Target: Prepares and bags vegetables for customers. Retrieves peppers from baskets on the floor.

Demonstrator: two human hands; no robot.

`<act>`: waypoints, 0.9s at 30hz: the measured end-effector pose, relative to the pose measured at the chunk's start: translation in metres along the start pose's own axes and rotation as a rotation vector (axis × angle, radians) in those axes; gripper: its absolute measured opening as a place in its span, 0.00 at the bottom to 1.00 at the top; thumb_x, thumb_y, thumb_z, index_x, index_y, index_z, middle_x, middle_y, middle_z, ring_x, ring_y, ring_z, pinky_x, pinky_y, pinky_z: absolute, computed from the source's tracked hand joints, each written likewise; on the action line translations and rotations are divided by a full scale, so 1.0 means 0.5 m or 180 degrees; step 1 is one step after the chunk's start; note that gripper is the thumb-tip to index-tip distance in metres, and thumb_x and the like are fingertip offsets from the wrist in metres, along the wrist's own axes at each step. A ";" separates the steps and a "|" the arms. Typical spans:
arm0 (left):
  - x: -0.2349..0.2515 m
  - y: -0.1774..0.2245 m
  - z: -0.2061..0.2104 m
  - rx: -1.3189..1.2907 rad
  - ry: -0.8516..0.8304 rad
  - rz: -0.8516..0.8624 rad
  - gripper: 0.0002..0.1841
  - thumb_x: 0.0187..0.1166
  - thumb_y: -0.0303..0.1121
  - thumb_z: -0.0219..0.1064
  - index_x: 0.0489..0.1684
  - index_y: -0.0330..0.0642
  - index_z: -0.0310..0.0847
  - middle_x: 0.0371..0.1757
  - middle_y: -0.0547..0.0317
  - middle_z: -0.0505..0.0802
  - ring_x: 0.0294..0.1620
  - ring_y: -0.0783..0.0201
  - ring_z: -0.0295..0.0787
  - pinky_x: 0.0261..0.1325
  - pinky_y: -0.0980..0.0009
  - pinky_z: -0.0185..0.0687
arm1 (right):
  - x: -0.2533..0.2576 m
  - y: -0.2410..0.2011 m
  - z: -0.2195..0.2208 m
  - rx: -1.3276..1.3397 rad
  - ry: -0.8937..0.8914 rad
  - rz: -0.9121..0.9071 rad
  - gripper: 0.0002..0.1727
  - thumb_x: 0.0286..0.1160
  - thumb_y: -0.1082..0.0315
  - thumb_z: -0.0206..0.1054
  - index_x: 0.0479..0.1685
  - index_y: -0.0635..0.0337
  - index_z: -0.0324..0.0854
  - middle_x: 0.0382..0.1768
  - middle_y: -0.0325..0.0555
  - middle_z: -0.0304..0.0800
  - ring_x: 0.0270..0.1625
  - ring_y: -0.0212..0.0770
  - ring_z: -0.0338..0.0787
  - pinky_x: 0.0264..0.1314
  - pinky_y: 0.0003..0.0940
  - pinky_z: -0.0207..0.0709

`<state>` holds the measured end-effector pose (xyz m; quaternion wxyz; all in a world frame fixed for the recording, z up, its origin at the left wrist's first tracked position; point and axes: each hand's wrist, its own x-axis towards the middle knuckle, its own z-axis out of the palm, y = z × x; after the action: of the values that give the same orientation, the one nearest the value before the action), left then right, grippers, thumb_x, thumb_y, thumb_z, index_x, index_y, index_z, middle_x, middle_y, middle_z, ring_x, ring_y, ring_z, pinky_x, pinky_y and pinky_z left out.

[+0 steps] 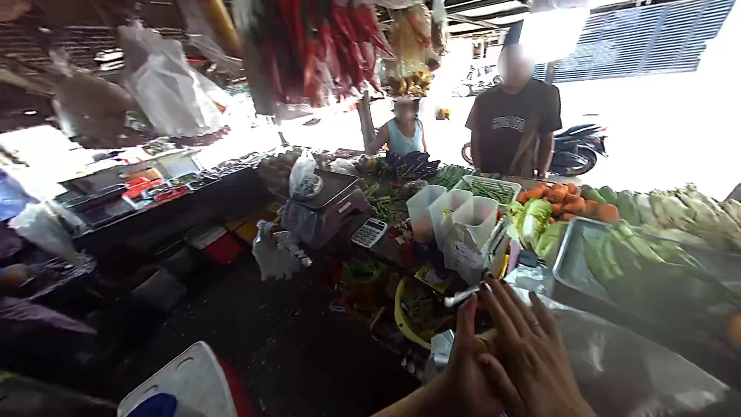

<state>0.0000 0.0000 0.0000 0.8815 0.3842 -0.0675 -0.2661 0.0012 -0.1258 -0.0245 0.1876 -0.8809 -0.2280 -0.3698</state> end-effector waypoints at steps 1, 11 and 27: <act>-0.007 0.011 -0.021 -0.0005 -0.0291 -0.0044 0.48 0.82 0.70 0.25 0.73 0.43 0.80 0.66 0.57 0.93 0.69 0.63 0.87 0.73 0.59 0.79 | 0.013 0.003 0.012 -0.0107 0.0088 -0.0019 0.53 0.83 0.26 0.24 0.87 0.58 0.68 0.85 0.52 0.73 0.90 0.46 0.68 0.92 0.59 0.47; -0.037 0.079 -0.171 0.0513 -0.0209 0.0658 0.08 0.83 0.26 0.64 0.54 0.40 0.86 0.46 0.61 0.96 0.45 0.66 0.95 0.53 0.65 0.92 | 0.060 -0.115 0.071 0.2131 -0.0237 0.0080 0.48 0.64 0.72 0.69 0.89 0.76 0.49 0.82 0.68 0.71 0.80 0.44 0.79 0.81 0.37 0.73; -0.055 0.078 -0.267 0.1017 0.0386 0.0599 0.10 0.86 0.24 0.58 0.56 0.31 0.81 0.42 0.59 0.94 0.45 0.68 0.93 0.54 0.68 0.92 | 0.040 -0.152 0.160 0.3608 -0.0062 0.0661 0.43 0.63 0.84 0.56 0.88 0.72 0.50 0.87 0.60 0.66 0.87 0.50 0.72 0.89 0.46 0.69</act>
<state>0.0362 0.1216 -0.0626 0.8328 0.5265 -0.0912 -0.1447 0.0179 -0.0178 -0.0502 0.6636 -0.6639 -0.3046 -0.1614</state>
